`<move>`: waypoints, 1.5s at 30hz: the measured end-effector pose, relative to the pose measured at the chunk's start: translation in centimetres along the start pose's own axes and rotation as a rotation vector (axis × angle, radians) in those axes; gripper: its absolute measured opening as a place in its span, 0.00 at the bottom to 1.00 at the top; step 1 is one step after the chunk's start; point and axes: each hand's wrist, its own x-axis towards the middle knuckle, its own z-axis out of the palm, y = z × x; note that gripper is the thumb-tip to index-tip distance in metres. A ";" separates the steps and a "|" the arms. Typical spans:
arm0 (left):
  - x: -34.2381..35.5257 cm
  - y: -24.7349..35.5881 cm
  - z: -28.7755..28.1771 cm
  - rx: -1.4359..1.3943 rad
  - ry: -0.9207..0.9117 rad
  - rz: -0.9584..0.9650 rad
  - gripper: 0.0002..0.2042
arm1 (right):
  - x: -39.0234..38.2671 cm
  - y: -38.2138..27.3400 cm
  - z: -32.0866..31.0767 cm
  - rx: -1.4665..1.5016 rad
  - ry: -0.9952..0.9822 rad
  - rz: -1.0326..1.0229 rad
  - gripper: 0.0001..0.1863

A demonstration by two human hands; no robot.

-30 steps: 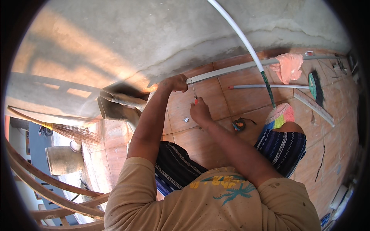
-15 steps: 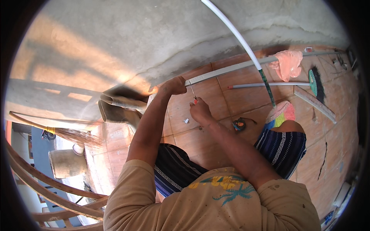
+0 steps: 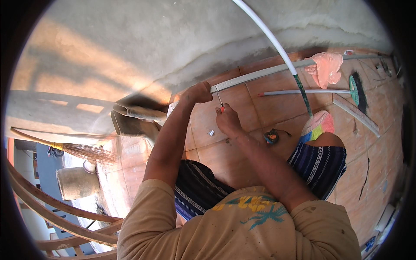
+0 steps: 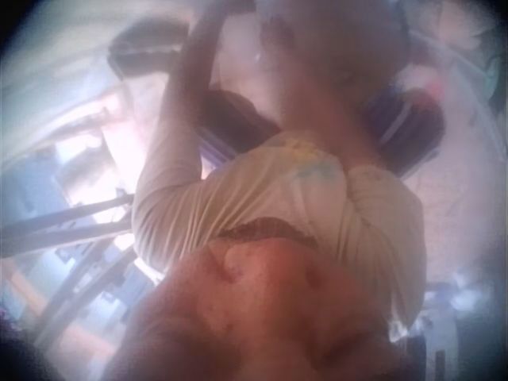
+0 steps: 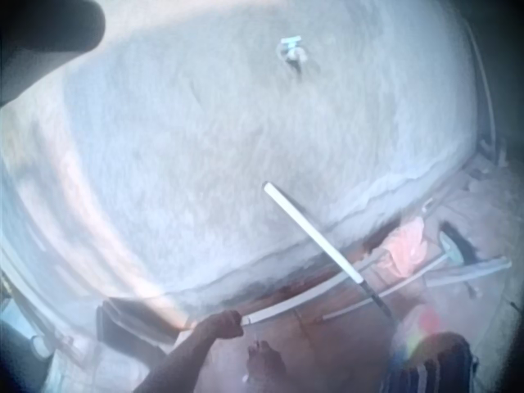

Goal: The person measures and cuts white PVC profiles using a tape measure and shears. They measure the profile, mark it, and cut it to size, repeating the process for multiple pieces.

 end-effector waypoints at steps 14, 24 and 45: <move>-0.9 0.7 -0.3 -0.017 0.010 -0.023 0.18 | 0.5 -1.3 -0.6 0.025 -0.016 0.036 0.23; 0.1 -0.6 1.2 0.065 -0.035 0.031 0.18 | 0.4 0.6 0.6 0.000 -0.010 -0.008 0.21; -2.9 0.7 4.2 0.432 -0.123 0.086 0.11 | 0.1 -0.4 -7.6 -0.216 -0.708 0.461 0.14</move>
